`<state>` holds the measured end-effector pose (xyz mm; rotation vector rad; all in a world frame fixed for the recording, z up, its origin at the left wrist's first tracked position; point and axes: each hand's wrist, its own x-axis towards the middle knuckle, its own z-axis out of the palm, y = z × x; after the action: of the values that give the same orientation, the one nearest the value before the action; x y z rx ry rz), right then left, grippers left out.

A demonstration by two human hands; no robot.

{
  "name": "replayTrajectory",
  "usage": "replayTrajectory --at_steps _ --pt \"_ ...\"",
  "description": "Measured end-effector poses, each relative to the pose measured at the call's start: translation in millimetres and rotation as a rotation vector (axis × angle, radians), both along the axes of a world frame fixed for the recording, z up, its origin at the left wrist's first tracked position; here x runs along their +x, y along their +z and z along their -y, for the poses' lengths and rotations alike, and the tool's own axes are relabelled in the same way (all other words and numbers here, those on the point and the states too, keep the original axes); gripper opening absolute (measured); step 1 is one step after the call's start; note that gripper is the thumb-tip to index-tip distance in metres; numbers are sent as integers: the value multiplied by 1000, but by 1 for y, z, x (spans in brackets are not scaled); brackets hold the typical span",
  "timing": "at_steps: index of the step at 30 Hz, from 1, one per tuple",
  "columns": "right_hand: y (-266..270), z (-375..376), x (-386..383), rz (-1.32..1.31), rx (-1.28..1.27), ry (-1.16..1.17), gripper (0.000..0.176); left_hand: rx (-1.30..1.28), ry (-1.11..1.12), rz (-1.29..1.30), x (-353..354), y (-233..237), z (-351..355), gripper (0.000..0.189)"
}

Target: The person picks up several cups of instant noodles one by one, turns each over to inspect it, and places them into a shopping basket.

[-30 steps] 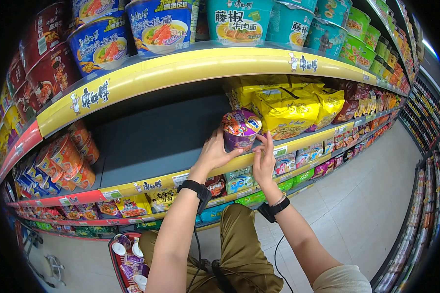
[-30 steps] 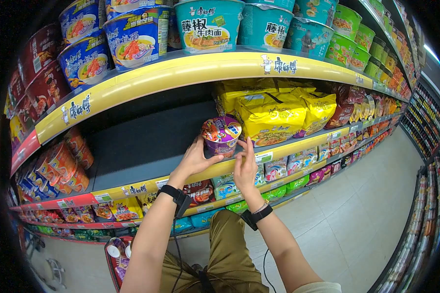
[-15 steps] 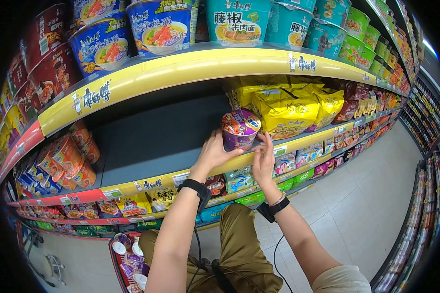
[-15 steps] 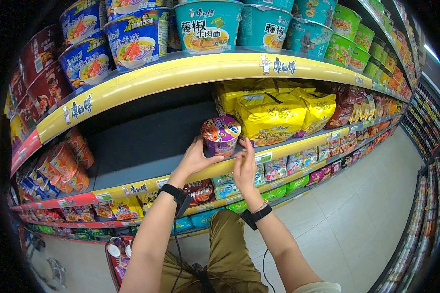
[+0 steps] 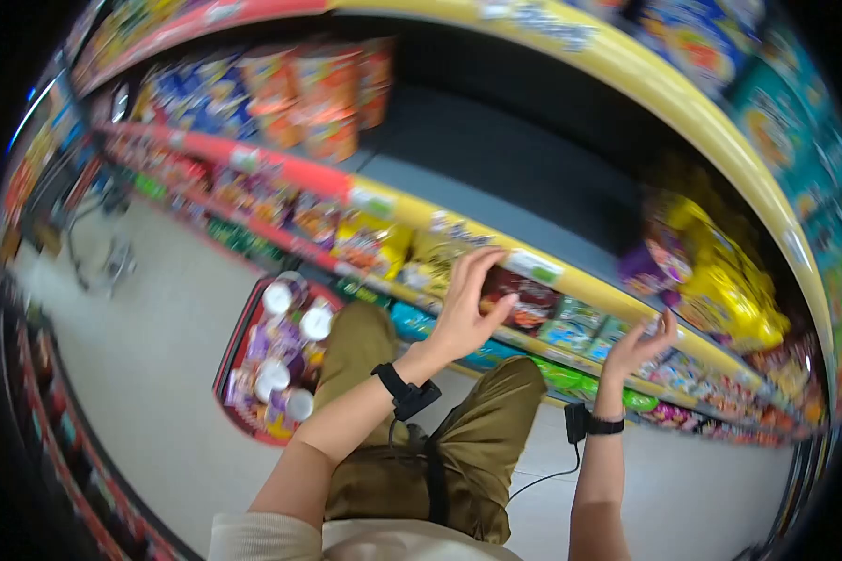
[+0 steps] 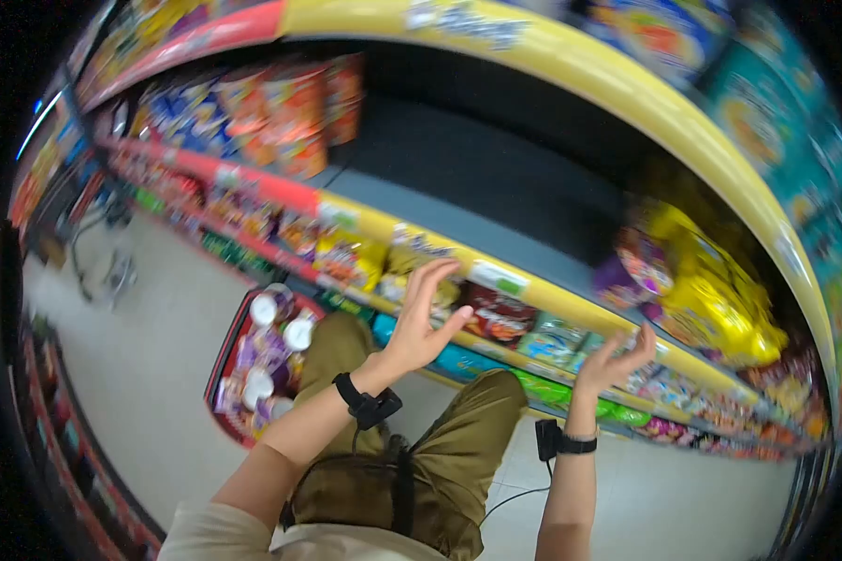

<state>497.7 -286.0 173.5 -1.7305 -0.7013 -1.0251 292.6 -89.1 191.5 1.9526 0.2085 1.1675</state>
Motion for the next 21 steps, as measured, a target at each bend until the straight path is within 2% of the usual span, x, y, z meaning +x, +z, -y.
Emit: replayTrajectory --at_steps 2,4,6,7,8,9,10,11,12,13,15,16,19,21 --pt "-14 -17 -28 -117 105 117 37 -119 178 -59 -36 -36 -21 50" --pt "-38 -51 -76 -227 70 418 36 -159 395 -163 -71 -80 -40 49" --pt "-69 -86 -128 -413 -56 667 38 -213 527 -226 -102 -116 -56 49" --pt "-74 -101 -154 -261 -282 676 38 -235 581 -251 -117 -132 -64 48" --pt "-76 -117 -193 -575 -207 879 36 -289 623 -278 -131 -143 -72 48" --pt "-90 -127 -218 -718 -302 995 37 -313 693 -320 -142 -166 -81 49" --pt "-94 -137 -239 -719 -439 1139 38 -312 766 -345 -152 -186 -91 50" --pt "-98 -146 -264 -947 -411 1311 38 -311 837 -369 -162 -205 -100 50" --pt "-102 -150 -285 -1177 -374 1473 38 -372 865 -447 -171 -224 -109 63" --pt "-115 -151 -299 -1181 -375 1470 38 -376 863 -450 -179 -238 -115 63" --pt "-139 -155 -316 -1256 -525 1623 37 -314 919 -678 -188 -253 -126 78" --pt "-144 -159 -314 -1256 -527 1617 37 -375 889 -772 -189 -256 -130 92" --pt "-151 -161 -302 -1362 -562 1521 30 -325 799 -875 -193 -265 -139 97" --pt "-152 -163 -295 -1512 -498 1485 27 -369 755 -901 -196 -268 -144 97"
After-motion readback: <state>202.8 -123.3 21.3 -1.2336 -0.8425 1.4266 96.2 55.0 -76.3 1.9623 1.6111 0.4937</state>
